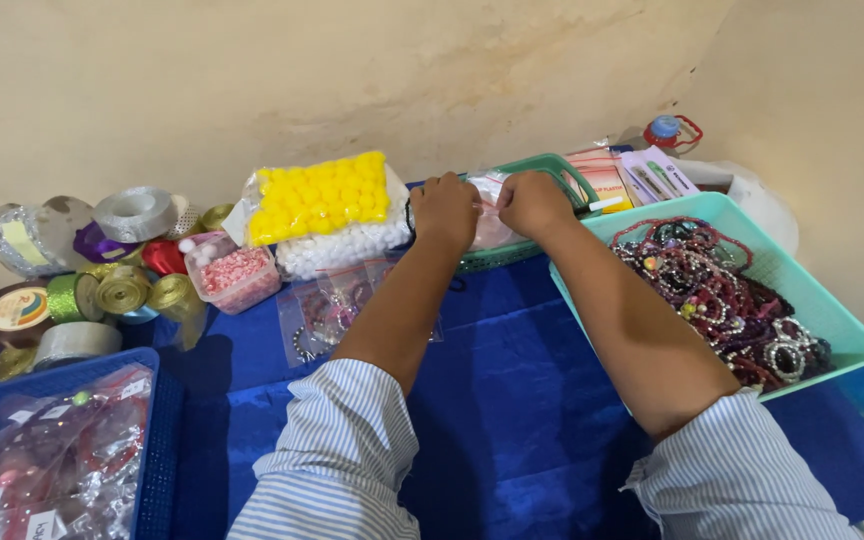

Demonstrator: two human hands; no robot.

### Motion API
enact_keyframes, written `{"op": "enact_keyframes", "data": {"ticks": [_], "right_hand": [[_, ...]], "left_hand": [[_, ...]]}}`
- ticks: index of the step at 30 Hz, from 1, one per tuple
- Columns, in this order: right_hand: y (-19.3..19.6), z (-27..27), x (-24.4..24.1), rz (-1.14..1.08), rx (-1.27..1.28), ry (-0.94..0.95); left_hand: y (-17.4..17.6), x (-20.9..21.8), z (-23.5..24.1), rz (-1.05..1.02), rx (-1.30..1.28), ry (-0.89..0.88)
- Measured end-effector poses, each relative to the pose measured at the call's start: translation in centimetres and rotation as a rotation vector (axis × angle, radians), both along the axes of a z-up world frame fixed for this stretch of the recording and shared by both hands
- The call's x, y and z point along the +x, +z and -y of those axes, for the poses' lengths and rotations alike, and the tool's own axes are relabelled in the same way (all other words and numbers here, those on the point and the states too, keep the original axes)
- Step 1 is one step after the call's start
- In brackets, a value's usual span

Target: Packing handmade bracelets into small plastic zip-lock bags.

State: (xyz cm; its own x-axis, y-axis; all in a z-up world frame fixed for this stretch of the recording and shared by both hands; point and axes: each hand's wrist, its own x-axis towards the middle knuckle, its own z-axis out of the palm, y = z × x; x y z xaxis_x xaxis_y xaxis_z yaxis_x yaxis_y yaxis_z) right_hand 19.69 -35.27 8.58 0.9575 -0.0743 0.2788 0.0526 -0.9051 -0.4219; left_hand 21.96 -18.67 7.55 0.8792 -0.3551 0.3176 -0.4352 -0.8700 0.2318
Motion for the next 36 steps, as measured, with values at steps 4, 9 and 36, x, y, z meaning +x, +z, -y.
{"op": "enact_keyframes", "data": {"ticks": [4, 9, 36], "right_hand": [[-0.2, 0.5, 0.2, 0.052, -0.037, 0.031], [1.0, 0.2, -0.4, 0.007, 0.032, -0.012], [0.2, 0.7, -0.2, 0.03, -0.022, 0.079]], "left_hand": [[0.2, -0.3, -0.3, 0.017, -0.14, -0.055], [2.1, -1.6, -0.7, -0.106, -0.097, -0.061], [0.3, -0.3, -0.4, -0.034, -0.083, -0.057]]}}
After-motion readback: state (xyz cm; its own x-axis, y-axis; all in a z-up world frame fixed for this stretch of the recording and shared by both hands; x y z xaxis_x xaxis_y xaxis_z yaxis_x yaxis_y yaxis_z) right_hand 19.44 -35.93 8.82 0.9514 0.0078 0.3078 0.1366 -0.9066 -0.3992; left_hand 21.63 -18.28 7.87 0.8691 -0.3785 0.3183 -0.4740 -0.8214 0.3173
